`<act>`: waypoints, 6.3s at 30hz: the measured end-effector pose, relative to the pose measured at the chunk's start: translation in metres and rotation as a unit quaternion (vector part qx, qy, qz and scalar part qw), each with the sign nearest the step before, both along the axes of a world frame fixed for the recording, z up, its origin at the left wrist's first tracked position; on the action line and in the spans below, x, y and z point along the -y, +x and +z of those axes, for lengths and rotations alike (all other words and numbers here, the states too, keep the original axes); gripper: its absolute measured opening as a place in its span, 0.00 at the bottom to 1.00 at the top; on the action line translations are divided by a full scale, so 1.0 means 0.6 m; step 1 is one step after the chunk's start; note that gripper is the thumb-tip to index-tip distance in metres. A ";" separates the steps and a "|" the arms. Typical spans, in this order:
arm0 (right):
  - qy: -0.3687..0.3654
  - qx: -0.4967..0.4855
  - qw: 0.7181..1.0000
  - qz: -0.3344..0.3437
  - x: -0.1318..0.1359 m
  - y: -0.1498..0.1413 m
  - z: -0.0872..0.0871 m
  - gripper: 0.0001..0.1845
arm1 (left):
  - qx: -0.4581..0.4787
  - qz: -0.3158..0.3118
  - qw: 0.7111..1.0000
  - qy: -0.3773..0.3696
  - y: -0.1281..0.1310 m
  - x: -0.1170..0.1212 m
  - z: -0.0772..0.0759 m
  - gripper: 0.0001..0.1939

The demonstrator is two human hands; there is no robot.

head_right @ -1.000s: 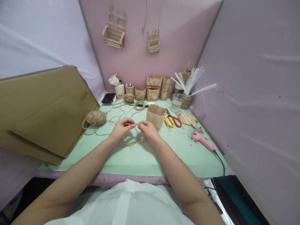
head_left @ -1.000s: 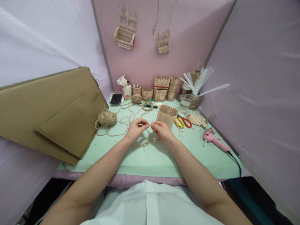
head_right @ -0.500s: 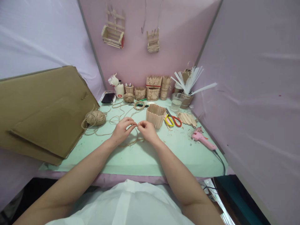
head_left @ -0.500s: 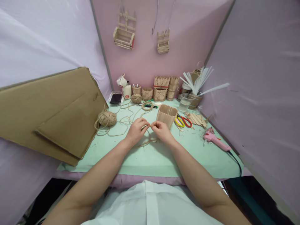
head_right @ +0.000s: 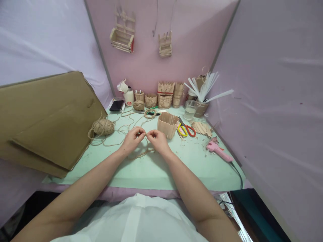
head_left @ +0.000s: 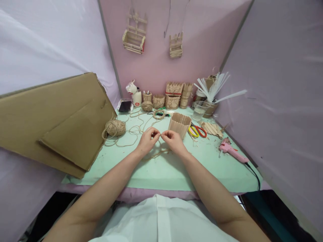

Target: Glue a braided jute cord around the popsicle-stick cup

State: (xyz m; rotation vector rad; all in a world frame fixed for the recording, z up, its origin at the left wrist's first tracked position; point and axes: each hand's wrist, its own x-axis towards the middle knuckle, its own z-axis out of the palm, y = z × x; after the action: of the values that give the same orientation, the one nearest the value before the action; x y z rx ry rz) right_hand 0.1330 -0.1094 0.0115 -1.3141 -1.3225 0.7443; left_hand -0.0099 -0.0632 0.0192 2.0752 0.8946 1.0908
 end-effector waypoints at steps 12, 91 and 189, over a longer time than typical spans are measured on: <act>-0.025 -0.020 0.999 0.012 0.005 -0.004 0.009 0.07 | 0.128 -0.099 0.957 -0.241 0.004 0.001 -0.002 0.07; 0.108 0.233 0.964 -0.070 0.006 0.004 -0.004 0.05 | -0.058 0.035 0.997 -0.047 0.009 0.019 -0.003 0.09; -0.084 -0.095 0.991 0.047 0.015 0.003 0.020 0.05 | 0.116 -0.189 0.936 -0.272 -0.004 0.001 0.009 0.09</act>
State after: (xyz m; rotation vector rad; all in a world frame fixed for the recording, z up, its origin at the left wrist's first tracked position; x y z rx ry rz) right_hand 0.1348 -0.1182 0.0233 -1.2834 -1.1942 1.0404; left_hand -0.0125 -0.0637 0.0243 1.5336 0.5627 0.7503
